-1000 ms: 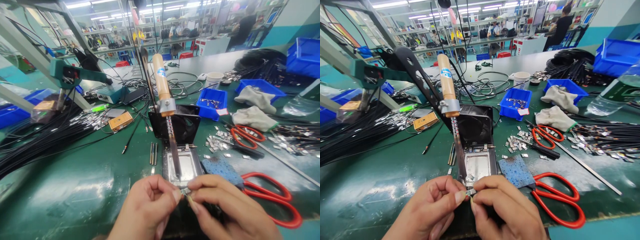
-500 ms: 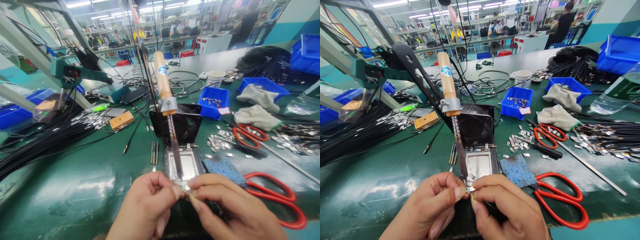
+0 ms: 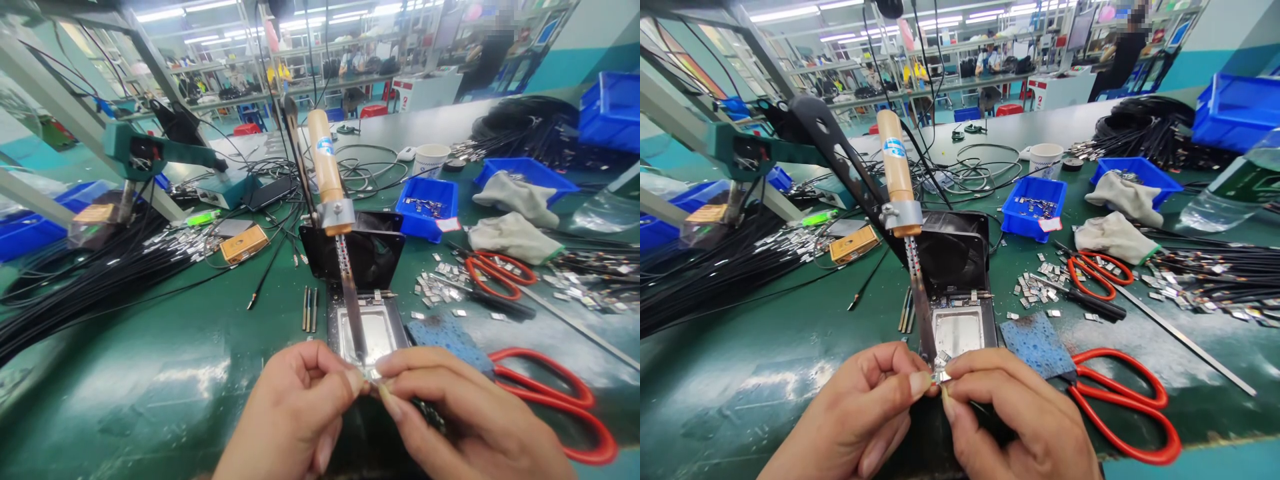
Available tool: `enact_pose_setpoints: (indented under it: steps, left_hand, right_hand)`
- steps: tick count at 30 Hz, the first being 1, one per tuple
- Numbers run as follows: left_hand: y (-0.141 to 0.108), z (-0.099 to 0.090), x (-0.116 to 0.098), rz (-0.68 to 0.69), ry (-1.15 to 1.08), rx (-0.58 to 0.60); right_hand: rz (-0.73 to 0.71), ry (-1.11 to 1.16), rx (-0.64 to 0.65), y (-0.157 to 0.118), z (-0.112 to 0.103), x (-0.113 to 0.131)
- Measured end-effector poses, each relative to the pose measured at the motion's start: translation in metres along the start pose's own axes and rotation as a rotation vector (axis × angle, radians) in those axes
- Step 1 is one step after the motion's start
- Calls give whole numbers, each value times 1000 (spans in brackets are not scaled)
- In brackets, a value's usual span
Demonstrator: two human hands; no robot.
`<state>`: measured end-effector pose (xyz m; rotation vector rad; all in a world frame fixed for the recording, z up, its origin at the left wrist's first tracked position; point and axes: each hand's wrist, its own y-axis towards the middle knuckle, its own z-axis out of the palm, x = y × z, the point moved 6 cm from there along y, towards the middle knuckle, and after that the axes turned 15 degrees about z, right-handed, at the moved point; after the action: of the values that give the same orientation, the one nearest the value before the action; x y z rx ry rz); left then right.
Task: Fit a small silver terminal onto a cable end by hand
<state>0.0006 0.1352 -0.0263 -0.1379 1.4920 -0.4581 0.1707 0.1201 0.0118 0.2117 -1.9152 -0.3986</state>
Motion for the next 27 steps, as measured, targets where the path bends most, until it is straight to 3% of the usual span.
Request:
enact_pose_setpoints:
  steps: [12,19,24,27]
  left_hand:
    - [2,0,-4,16,17,-8]
    - [9,0,-9,74,10,-180]
    - [9,-2,-8,71,12,-172]
    - [6,-2,-6,40,22,-95]
  right_hand:
    - [-16,-11,26,-3,-2,-9]
    - [-3,-10,20,-3,-2,-7]
    - [-8,12,61,-4,-2,-8]
    - [-8,0,46,-1,-1,-6]
